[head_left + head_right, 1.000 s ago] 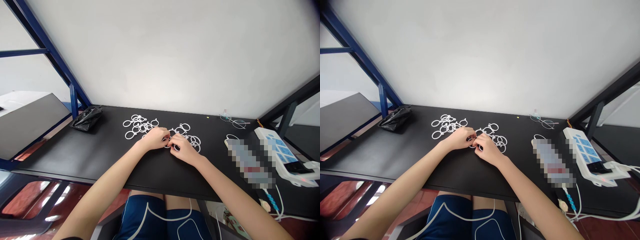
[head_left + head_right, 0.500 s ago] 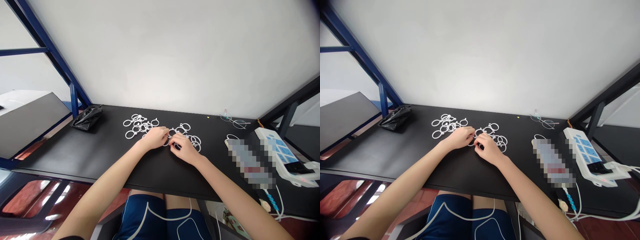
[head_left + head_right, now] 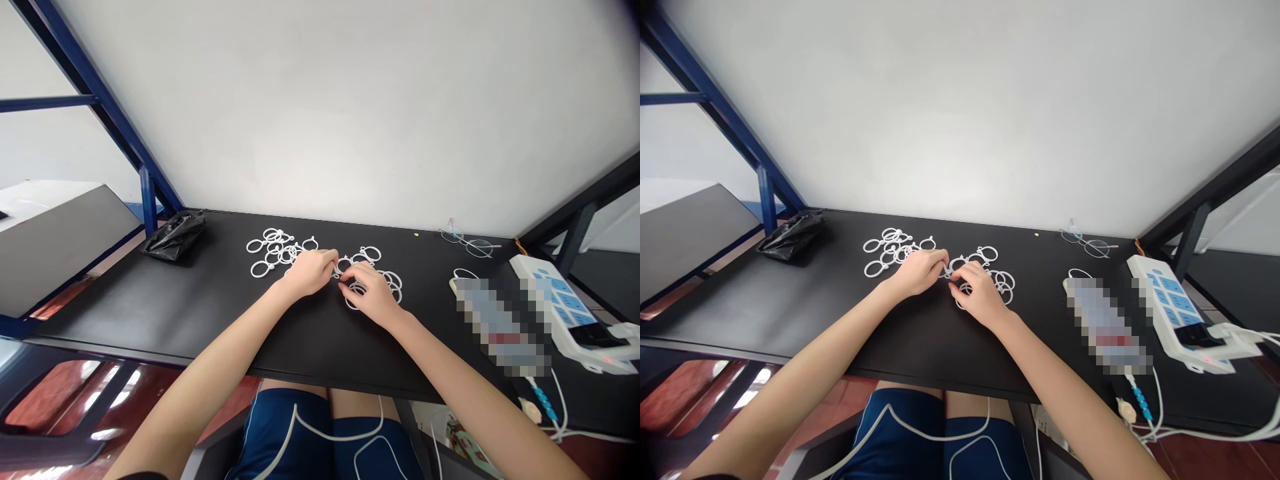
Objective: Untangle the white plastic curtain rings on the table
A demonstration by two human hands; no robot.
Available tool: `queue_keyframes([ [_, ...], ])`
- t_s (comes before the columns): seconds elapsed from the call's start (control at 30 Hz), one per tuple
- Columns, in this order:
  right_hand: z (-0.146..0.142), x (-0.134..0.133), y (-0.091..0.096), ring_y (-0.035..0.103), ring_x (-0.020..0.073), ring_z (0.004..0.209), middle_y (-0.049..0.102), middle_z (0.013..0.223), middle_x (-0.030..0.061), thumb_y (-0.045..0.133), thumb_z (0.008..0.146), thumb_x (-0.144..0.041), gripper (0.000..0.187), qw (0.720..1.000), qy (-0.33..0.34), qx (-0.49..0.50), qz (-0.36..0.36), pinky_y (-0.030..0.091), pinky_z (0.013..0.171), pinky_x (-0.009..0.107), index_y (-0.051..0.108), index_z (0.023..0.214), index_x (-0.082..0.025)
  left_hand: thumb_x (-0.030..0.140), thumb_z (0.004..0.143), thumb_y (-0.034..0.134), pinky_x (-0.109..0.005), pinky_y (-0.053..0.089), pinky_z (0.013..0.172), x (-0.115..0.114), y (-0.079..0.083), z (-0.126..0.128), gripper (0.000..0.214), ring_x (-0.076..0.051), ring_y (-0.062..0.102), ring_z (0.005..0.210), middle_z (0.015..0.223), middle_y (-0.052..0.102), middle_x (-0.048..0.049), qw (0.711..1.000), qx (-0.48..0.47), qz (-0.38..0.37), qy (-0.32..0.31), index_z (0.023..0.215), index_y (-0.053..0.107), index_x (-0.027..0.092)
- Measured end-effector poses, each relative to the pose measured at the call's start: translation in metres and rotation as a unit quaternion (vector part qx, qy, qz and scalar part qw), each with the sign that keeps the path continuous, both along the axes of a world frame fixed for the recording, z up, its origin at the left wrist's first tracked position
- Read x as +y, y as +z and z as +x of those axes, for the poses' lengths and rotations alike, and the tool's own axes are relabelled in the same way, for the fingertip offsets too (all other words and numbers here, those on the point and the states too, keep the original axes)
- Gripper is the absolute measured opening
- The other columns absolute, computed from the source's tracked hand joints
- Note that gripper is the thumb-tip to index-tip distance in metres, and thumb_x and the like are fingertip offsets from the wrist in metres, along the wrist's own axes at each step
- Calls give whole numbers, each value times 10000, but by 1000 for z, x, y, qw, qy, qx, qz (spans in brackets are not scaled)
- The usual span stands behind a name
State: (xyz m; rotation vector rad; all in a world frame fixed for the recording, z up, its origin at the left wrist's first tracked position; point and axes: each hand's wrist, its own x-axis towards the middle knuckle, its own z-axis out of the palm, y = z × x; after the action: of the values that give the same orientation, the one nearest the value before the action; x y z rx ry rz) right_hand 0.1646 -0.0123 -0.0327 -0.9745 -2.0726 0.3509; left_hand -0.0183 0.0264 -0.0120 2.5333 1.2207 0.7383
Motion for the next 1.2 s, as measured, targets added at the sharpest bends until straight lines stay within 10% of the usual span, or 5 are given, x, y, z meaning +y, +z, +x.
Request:
queue_keyframes([
  [0.97, 2, 2, -2, 585, 212, 830, 616, 834, 39, 549, 920, -232, 64, 1000, -23, 2, 12, 498, 754, 361, 568, 858, -230, 119, 778, 356, -233, 385, 566, 0, -1, 5, 197, -108, 455, 550, 599, 530, 36, 975, -138, -156, -77, 708, 530, 179],
  [1.2, 3, 2, -1, 628, 195, 812, 622, 906, 44, 537, 932, -308, 90, 995, -63, 71, -28, 525, 737, 343, 552, 905, -224, 180, 792, 444, -239, 440, 604, 0, 1, 2, 229, -130, 564, 751, 1019, 616, -41, 969, -172, -134, -118, 1002, 534, 177],
])
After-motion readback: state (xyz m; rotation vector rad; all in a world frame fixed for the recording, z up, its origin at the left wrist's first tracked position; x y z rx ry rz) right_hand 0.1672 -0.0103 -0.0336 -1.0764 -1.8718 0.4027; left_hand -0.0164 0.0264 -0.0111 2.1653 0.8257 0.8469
